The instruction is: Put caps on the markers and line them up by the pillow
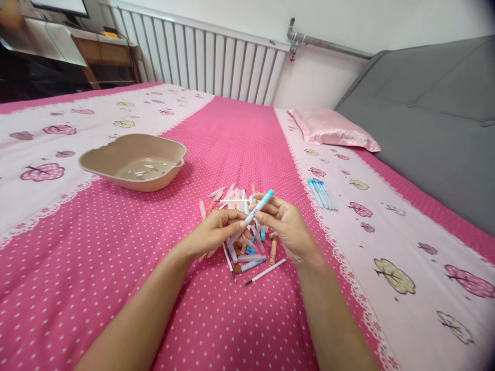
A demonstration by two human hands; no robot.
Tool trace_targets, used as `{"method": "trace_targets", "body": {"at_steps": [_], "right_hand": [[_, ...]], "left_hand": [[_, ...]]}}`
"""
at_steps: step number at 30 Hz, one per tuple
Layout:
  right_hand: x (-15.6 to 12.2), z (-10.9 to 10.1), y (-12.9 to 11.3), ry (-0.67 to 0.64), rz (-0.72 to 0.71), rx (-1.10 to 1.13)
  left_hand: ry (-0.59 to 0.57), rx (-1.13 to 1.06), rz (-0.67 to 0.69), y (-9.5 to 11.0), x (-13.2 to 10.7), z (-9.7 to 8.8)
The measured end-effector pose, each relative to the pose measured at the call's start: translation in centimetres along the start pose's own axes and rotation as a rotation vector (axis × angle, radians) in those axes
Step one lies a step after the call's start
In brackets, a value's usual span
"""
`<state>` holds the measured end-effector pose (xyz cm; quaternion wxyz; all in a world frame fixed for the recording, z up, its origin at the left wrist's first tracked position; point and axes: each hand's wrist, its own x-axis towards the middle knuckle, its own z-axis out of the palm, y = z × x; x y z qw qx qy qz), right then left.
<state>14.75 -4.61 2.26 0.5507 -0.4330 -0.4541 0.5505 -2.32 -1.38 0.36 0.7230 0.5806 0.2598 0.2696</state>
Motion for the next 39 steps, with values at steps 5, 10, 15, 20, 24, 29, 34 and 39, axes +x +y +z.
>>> {"method": "trace_targets", "body": {"at_steps": [5, 10, 15, 20, 24, 29, 34, 39], "right_hand": [[-0.02, -0.07, -0.02, -0.016, 0.002, -0.007], [0.12, -0.29, 0.28, -0.012, -0.001, -0.012], [0.20, -0.25, 0.44, 0.009, 0.002, -0.032], [0.01, 0.09, 0.29, 0.024, -0.032, -0.116], [0.00, 0.38, 0.39, 0.065, -0.040, -0.171], [0.04, 0.36, 0.38, -0.025, -0.018, -0.034], [0.06, 0.11, 0.20, -0.144, -0.004, 0.116], [0.08, 0.09, 0.31, -0.129, 0.031, 0.129]], "left_hand": [[-0.008, 0.002, 0.007, -0.14, 0.04, -0.06], [0.000, 0.044, 0.044, -0.18, 0.12, -0.09], [0.003, 0.091, 0.077, -0.13, 0.15, -0.12], [0.005, 0.133, 0.066, -0.04, 0.18, -0.17], [0.004, 0.099, 0.054, -0.05, 0.14, -0.06], [-0.006, 0.022, 0.040, -0.13, 0.07, 0.08], [-0.012, -0.011, 0.021, -0.13, 0.02, 0.02], [-0.026, -0.020, 0.030, -0.16, 0.01, -0.05]]}}
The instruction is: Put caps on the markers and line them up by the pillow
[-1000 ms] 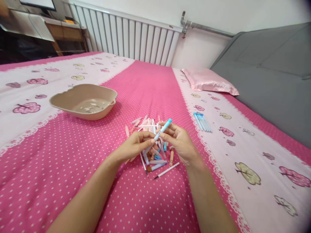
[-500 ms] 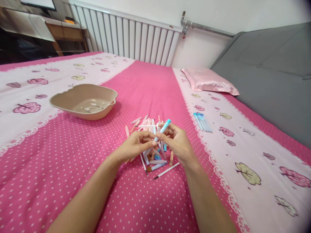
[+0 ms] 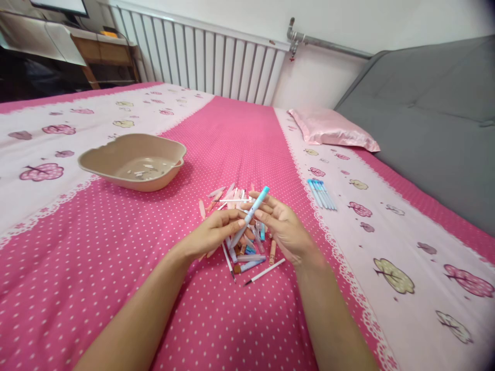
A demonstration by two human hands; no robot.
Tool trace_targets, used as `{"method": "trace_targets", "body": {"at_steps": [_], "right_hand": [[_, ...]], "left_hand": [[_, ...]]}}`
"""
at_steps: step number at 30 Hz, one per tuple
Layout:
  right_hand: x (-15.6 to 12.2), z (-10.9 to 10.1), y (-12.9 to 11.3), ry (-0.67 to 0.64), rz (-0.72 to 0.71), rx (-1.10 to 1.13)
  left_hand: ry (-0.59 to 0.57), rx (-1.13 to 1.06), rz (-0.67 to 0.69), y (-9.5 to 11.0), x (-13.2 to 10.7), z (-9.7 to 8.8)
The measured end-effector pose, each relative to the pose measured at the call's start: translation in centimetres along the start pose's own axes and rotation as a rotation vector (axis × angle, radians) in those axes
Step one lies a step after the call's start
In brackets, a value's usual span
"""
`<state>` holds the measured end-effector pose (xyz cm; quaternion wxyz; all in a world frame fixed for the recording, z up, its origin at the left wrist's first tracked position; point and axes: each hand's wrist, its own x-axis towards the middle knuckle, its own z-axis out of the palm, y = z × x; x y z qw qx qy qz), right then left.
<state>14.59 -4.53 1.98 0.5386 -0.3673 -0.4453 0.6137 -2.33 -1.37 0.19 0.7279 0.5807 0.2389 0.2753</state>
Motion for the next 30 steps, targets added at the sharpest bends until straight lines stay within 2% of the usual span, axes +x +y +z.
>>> {"method": "trace_targets", "body": {"at_steps": [11, 21, 25, 30], "right_hand": [[0.04, 0.12, -0.08, 0.119, 0.033, -0.008], [0.08, 0.72, 0.34, 0.165, -0.017, -0.093], [0.10, 0.91, 0.30, 0.127, -0.026, -0.062], [-0.13, 0.60, -0.23, -0.018, -0.005, 0.068]], "left_hand": [[0.010, 0.030, 0.015, -0.02, -0.03, 0.17], [-0.001, 0.081, 0.039, 0.15, 0.08, 0.07], [0.012, 0.027, 0.032, 0.10, 0.03, 0.17], [0.005, -0.024, 0.016, 0.08, -0.05, 0.27]]}}
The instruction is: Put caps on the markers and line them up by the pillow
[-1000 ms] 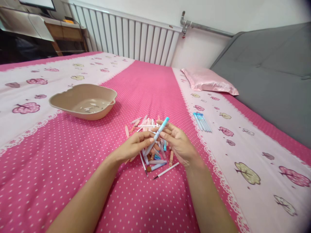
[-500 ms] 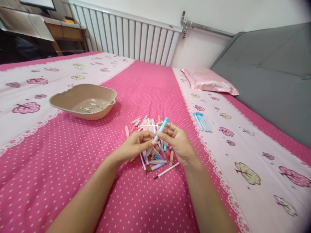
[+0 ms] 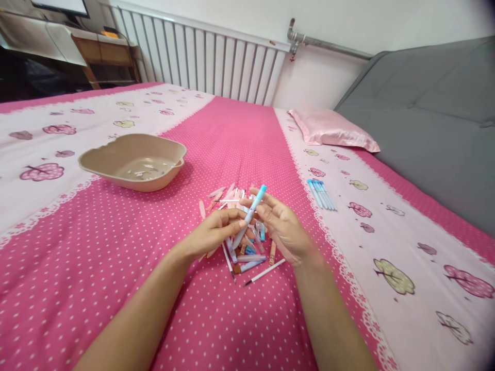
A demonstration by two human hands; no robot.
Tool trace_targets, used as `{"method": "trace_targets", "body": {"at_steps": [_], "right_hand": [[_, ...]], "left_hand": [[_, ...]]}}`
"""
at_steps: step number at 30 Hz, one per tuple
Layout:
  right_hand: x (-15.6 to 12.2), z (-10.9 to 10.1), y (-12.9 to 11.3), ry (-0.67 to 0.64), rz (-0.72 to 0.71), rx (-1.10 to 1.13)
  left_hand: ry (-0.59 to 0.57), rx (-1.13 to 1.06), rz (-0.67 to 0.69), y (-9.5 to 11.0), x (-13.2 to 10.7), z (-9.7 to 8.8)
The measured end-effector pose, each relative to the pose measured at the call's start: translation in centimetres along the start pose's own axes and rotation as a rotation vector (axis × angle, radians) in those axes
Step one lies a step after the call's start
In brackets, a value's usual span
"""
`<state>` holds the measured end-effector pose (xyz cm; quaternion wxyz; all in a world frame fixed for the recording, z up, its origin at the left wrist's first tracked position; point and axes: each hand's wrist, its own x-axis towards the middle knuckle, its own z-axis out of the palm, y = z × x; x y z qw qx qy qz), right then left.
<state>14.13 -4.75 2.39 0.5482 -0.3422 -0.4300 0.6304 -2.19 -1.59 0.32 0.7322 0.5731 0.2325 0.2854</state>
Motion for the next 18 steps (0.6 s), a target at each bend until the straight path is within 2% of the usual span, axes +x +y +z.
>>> {"method": "trace_targets", "body": {"at_steps": [5, 18], "right_hand": [[-0.01, -0.49, 0.24, -0.042, 0.004, 0.005], [0.12, -0.02, 0.31, 0.138, 0.004, -0.145]], "left_hand": [[-0.020, -0.013, 0.006, -0.06, 0.01, -0.02], [0.008, 0.095, 0.033, 0.01, 0.04, -0.13]]}}
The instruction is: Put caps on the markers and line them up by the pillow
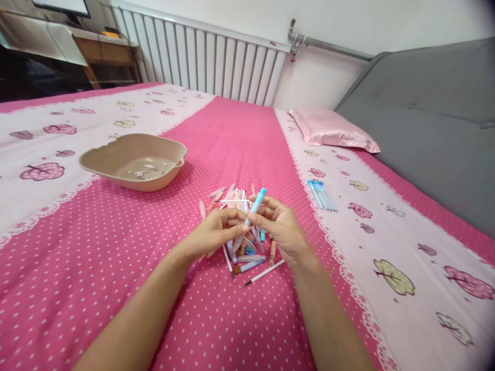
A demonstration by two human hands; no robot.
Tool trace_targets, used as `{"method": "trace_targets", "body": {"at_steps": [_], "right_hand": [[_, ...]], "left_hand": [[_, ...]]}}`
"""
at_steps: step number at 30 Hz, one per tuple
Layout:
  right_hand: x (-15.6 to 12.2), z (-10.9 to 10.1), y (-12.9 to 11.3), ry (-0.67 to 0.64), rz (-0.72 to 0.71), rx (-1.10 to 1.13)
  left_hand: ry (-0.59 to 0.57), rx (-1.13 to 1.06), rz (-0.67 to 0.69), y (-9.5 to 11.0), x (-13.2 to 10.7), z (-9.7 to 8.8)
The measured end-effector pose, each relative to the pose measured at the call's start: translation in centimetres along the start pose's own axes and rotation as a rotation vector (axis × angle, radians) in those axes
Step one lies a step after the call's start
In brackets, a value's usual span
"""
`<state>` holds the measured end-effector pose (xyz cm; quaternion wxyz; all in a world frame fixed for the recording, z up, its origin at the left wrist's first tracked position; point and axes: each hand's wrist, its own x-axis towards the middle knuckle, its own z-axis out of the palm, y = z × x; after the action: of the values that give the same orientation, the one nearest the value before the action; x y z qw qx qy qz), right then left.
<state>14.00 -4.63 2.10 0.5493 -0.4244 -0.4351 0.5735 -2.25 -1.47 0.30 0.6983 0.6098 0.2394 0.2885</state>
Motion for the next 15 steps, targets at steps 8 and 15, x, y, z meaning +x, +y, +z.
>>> {"method": "trace_targets", "body": {"at_steps": [8, 15], "right_hand": [[-0.06, -0.09, 0.30, -0.025, -0.050, -0.058], [-0.31, -0.41, -0.36, -0.203, -0.041, 0.079]], "left_hand": [[0.005, 0.032, 0.003, -0.14, 0.07, -0.20], [-0.044, -0.162, -0.031, 0.17, -0.26, -0.02]]}}
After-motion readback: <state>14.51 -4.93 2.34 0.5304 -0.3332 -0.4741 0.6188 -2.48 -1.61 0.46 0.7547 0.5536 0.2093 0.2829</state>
